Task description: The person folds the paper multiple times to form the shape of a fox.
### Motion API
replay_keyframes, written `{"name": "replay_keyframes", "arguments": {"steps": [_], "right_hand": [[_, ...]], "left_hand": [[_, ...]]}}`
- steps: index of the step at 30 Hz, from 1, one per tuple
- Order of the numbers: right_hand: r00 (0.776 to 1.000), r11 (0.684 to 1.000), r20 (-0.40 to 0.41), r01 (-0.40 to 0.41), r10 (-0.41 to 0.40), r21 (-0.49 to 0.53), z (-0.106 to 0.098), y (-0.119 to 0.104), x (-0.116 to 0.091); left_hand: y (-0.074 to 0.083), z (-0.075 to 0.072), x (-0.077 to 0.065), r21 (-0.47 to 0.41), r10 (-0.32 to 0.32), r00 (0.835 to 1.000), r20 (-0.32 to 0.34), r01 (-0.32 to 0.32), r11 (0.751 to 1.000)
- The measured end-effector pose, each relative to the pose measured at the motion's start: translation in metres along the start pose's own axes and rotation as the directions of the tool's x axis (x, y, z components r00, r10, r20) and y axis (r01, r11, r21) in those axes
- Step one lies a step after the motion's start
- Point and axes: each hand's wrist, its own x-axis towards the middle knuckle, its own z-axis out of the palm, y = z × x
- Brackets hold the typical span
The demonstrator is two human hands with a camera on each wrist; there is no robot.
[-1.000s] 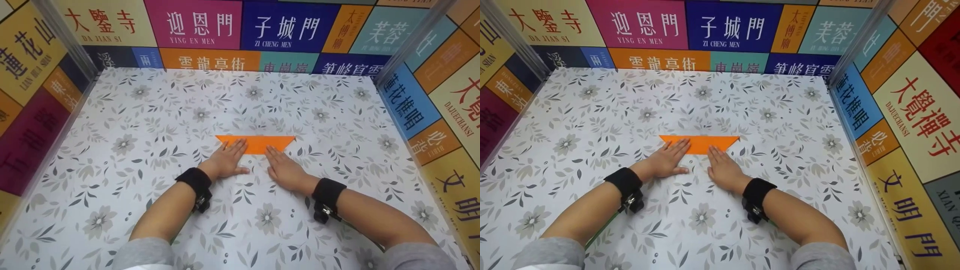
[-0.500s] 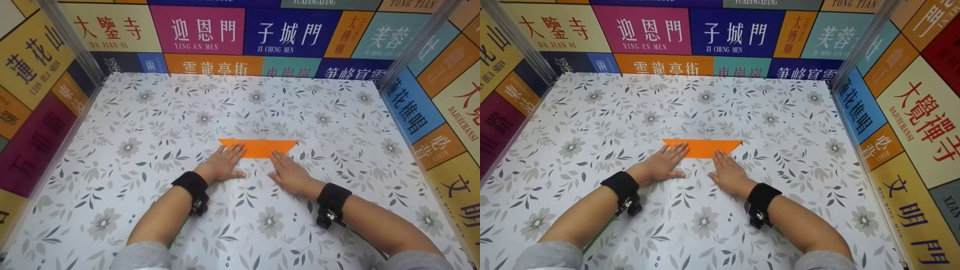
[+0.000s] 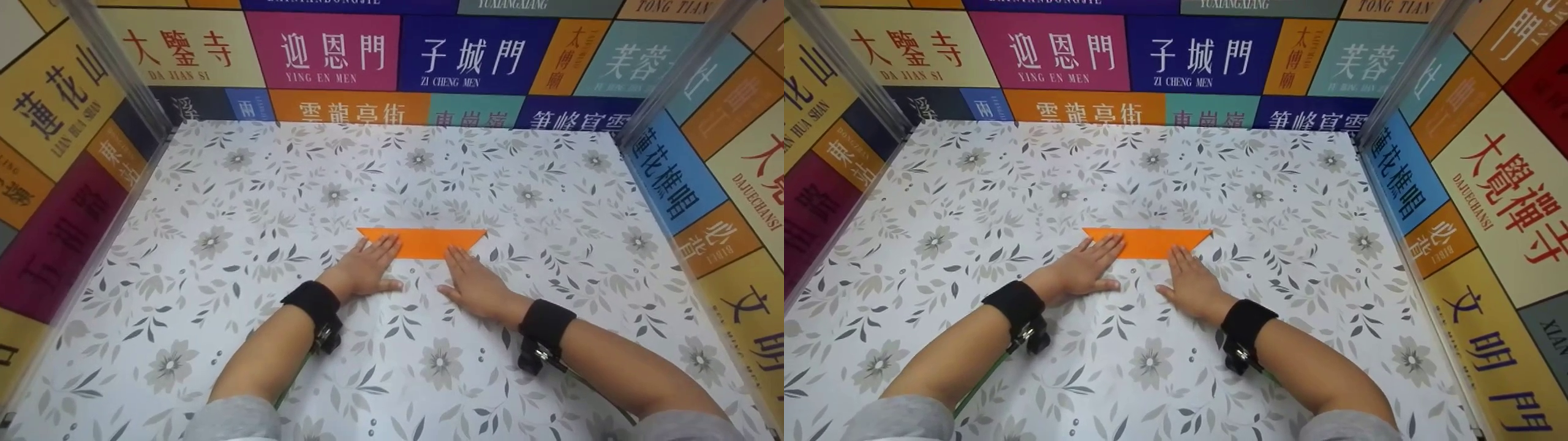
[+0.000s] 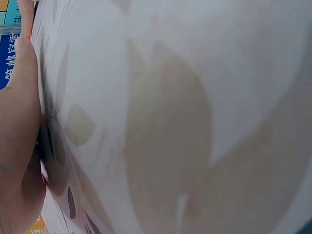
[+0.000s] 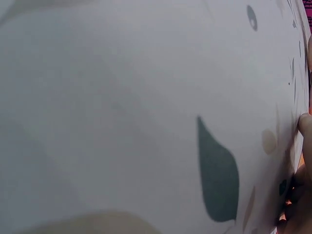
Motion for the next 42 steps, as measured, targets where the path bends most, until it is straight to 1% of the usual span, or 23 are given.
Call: {"name": "replay_keyframes", "arguments": {"steps": [3, 6, 8, 10, 12, 15, 17, 19, 23, 27, 35, 42], "right_hand": [[1.000, 1.000, -0.005, -0.007, 0.007, -0.014, -0.001, 0.000, 0.000], [1.000, 0.999, -0.010, -0.016, 0.015, -0.036, 0.001, 0.001, 0.002], [1.000, 0.999, -0.005, -0.019, 0.019, -0.047, 0.002, 0.001, 0.002], [1.000, 0.998, 0.001, -0.022, 0.022, -0.050, 0.003, 0.001, 0.003], [1.000, 0.998, 0.005, -0.024, 0.024, -0.053, 0.003, 0.002, 0.003], [0.999, 0.998, 0.016, -0.030, 0.031, -0.062, 0.003, 0.003, 0.003], [0.999, 0.997, 0.013, -0.028, 0.029, -0.066, 0.002, 0.004, 0.003], [1.000, 0.997, 0.016, -0.025, 0.026, -0.068, 0.002, 0.003, 0.003], [1.000, 0.998, 0.010, -0.011, 0.012, -0.062, 0.001, 0.000, 0.002], [1.000, 0.998, 0.015, -0.013, 0.014, -0.054, -0.001, -0.002, 0.000], [0.999, 0.997, 0.029, -0.034, 0.036, -0.066, 0.000, -0.001, -0.002], [0.999, 0.999, 0.025, -0.027, 0.028, -0.026, -0.002, 0.006, -0.005]], "left_hand": [[0.002, 0.001, 0.000, -0.022, -0.020, 1.000, -0.020, 0.019, 1.000], [0.008, 0.000, 0.001, -0.043, -0.057, 0.998, -0.029, 0.056, 0.998], [0.013, -0.002, 0.004, -0.061, -0.089, 0.996, -0.030, 0.087, 0.994], [0.019, -0.005, 0.009, -0.069, -0.108, 0.993, -0.044, 0.105, 0.992], [0.027, -0.009, 0.016, -0.068, -0.103, 0.993, -0.065, 0.099, 0.993], [0.040, -0.014, 0.027, -0.051, -0.055, 0.994, -0.093, 0.051, 0.997], [0.046, -0.014, 0.034, -0.031, -0.027, 0.996, -0.090, 0.024, 0.999], [0.049, -0.012, 0.039, -0.015, -0.019, 0.997, -0.078, 0.018, 1.000], [0.048, -0.005, 0.045, -0.002, -0.037, 0.997, -0.070, 0.037, 0.999], [0.045, -0.002, 0.046, -0.003, -0.042, 0.996, -0.075, 0.042, 0.999], [0.038, -0.007, 0.037, -0.008, -0.057, 0.997, -0.052, 0.057, 0.998], [0.030, -0.005, 0.032, -0.067, -0.068, 0.997, -0.038, 0.065, 0.996]]}}
